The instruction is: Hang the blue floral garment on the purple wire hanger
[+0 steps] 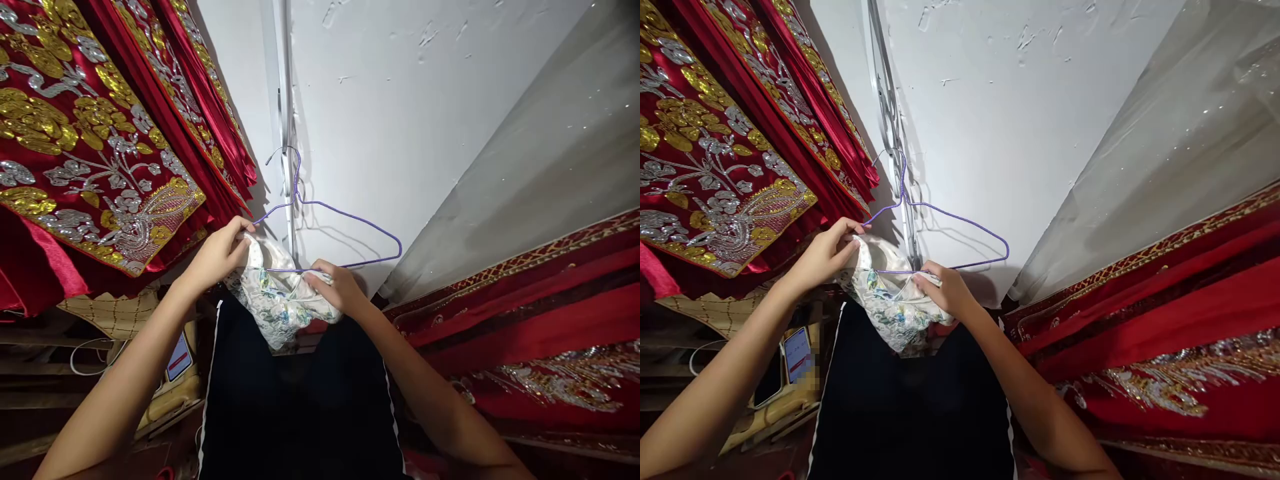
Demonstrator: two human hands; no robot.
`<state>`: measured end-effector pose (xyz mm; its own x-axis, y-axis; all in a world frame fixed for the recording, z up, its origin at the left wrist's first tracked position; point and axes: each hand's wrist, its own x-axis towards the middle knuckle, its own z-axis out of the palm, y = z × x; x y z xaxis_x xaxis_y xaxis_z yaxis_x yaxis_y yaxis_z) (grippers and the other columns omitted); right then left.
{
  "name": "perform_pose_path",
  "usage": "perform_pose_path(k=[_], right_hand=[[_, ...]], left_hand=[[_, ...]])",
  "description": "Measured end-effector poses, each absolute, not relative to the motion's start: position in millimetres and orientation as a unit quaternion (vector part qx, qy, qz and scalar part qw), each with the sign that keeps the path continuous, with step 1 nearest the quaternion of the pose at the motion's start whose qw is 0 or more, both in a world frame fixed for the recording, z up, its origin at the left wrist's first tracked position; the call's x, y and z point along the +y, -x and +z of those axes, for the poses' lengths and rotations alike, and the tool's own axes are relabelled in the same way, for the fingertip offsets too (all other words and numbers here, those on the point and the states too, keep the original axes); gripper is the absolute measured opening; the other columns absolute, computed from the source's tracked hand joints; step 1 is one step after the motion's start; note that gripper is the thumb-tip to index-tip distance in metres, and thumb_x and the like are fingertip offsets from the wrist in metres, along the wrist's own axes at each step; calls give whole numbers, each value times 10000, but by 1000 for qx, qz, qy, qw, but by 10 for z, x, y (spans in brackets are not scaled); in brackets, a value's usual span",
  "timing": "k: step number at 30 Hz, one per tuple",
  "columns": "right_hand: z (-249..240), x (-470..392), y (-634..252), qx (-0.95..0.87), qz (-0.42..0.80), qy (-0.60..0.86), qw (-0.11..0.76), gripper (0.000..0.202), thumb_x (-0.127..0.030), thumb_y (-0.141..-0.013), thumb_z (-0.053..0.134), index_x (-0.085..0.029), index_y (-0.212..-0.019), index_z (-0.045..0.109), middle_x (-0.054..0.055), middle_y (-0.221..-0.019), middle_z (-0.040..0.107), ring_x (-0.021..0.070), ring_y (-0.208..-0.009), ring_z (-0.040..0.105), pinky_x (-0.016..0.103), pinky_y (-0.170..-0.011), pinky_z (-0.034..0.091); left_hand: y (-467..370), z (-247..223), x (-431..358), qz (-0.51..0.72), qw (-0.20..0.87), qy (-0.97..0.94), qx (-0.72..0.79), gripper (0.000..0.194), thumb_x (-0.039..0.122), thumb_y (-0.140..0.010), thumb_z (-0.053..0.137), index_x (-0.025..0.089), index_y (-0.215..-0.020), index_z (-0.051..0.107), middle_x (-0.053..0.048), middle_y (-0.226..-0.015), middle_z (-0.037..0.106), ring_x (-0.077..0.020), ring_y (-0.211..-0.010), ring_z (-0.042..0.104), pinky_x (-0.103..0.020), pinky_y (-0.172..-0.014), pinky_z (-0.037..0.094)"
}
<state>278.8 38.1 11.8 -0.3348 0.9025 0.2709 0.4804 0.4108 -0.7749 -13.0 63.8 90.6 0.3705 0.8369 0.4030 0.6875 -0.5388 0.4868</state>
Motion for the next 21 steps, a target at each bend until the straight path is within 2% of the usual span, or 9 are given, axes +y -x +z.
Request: perform_pose_path(k=[2, 5, 7, 9, 11, 14, 17, 19, 21], right_hand=[[146, 313, -2851, -775, 286, 458, 329, 286, -493, -885, 618, -264, -1055, 604, 12, -770, 655, 195, -667, 567, 307, -664, 418], [209, 232, -3046, -782, 266, 461, 325, 644, -426, -807, 722, -296, -1393, 488, -3, -794, 641, 186, -630, 569, 311, -638, 435], [253, 212, -3198, -756, 269, 464, 376, 837, -399, -788, 743, -279, -1522, 359, 7, -828, 653, 190, -644, 598, 313, -625, 463], [293, 241, -3331, -692, 255, 491, 464, 953, -399, -786, 744, -231, -1584, 253, 31, -864, 673, 204, -683, 632, 322, -636, 498], [340, 317, -3434, -617, 232, 533, 531, 1004, -413, -777, 751, -184, -1602, 226, 41, -856, 686, 211, -700, 641, 329, -647, 517], [445, 456, -3551, -573, 226, 587, 525, 913, -435, -723, 792, -136, -1514, 449, 68, -878, 709, 210, -725, 639, 322, -640, 516], [568, 510, -3677, -589, 258, 602, 473, 585, -453, -660, 832, -131, -1141, 745, 83, -870, 720, 210, -749, 646, 303, -627, 501], [622, 478, -3774, -607, 300, 590, 441, 408, -470, -632, 852, -156, -881, 774, 54, -759, 699, 194, -677, 628, 287, -572, 469], [636, 420, -3855, -627, 350, 561, 412, 369, -506, -611, 865, -177, -707, 728, 25, -630, 643, 176, -566, 580, 282, -496, 418]], left_hand=[[78, 858, 683, 326, 107, -813, 470, 362, 272, -994, 432, 206, -1346, 477, -85, -1221, 678, -213, -1079, 661, -322, -937, 489], [93, 814, 712, 324, 66, -817, 472, 376, 265, -1003, 419, 186, -1354, 531, -98, -1248, 680, -227, -1132, 650, -330, -994, 469], [133, 822, 721, 320, 36, -820, 473, 346, 267, -1003, 425, 167, -1286, 597, -106, -1245, 683, -239, -1142, 644, -336, -1019, 459], [162, 851, 729, 314, 14, -824, 471, 330, 270, -1004, 428, 155, -1241, 627, -110, -1204, 691, -243, -1114, 647, -338, -1008, 466], [163, 883, 734, 300, 2, -834, 463, 324, 276, -1006, 425, 153, -1219, 636, -111, -1160, 689, -242, -1076, 648, -341, -985, 477], [135, 908, 729, 280, -6, -844, 457, 343, 290, -1018, 393, 157, -1227, 629, -118, -1130, 661, -241, -1043, 633, -354, -955, 487], [146, 915, 712, 288, -46, -828, 480, 361, 320, -1023, 375, 172, -1222, 637, -131, -1171, 615, -260, -1104, 592, -380, -980, 469], [194, 911, 700, 311, -64, -806, 500, 362, 349, -1021, 380, 188, -1208, 645, -129, -1205, 603, -267, -1140, 578, -382, -999, 452], [255, 890, 691, 333, -38, -784, 523, 367, 387, -1017, 395, 203, -1242, 619, -106, -1150, 637, -252, -1070, 611, -360, -957, 460]])
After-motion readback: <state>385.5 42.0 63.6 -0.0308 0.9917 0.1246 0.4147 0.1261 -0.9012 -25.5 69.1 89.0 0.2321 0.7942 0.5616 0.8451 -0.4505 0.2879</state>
